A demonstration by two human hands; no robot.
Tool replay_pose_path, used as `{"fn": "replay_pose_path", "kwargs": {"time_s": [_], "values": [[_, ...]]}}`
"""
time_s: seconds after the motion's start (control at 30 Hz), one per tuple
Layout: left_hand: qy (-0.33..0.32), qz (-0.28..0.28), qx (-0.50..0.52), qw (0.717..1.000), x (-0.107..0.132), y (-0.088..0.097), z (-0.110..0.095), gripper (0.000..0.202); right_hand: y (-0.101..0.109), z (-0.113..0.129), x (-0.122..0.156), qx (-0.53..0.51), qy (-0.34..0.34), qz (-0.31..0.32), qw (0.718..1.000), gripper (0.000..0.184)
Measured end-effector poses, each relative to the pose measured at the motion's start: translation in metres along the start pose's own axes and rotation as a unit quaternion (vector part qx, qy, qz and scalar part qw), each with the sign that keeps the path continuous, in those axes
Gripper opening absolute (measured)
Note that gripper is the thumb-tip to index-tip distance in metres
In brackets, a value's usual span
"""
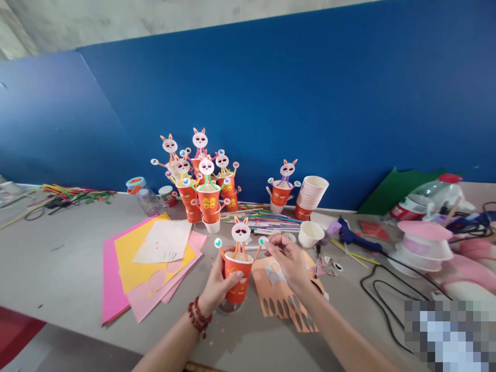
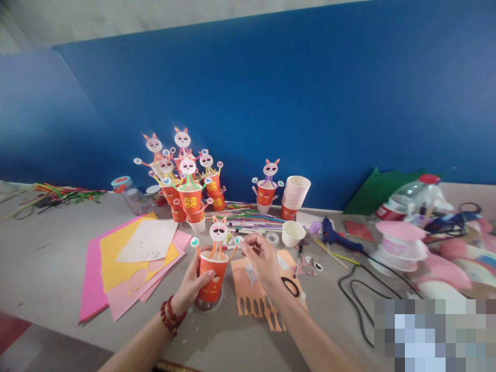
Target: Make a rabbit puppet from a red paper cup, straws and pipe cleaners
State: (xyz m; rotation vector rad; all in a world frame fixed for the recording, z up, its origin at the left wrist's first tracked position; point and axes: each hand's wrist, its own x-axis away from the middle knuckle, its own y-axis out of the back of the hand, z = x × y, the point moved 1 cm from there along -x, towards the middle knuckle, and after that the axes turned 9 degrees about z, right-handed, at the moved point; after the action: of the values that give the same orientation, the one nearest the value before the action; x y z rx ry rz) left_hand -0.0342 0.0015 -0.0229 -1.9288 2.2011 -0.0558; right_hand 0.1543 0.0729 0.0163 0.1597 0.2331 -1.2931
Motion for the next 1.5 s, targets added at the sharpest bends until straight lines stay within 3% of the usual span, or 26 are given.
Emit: {"fn": "replay_pose_path", "kwargs": {"time_s": [0.63, 1.03, 1.5], "values": [[-0.004, 0.011, -0.001, 1.000, 0.0018, 0.0005, 0.0009, 0.058, 0.0021, -0.0094, -0.0011, 0.035, -0.024, 0.017, 0.999, 0.035], [-0.004, 0.005, 0.000, 1.000, 0.0011, -0.0001, 0.0000, 0.057, -0.0011, -0.0002, 0.0000, -0.016, -0.034, 0.007, 0.999, 0.039], [-0.008, 0.005, -0.015, 1.000, 0.0017, 0.0002, -0.0006, 0.057, -0.0006, -0.0049, 0.0004, 0.017, -0.045, 0.012, 0.999, 0.037]]}}
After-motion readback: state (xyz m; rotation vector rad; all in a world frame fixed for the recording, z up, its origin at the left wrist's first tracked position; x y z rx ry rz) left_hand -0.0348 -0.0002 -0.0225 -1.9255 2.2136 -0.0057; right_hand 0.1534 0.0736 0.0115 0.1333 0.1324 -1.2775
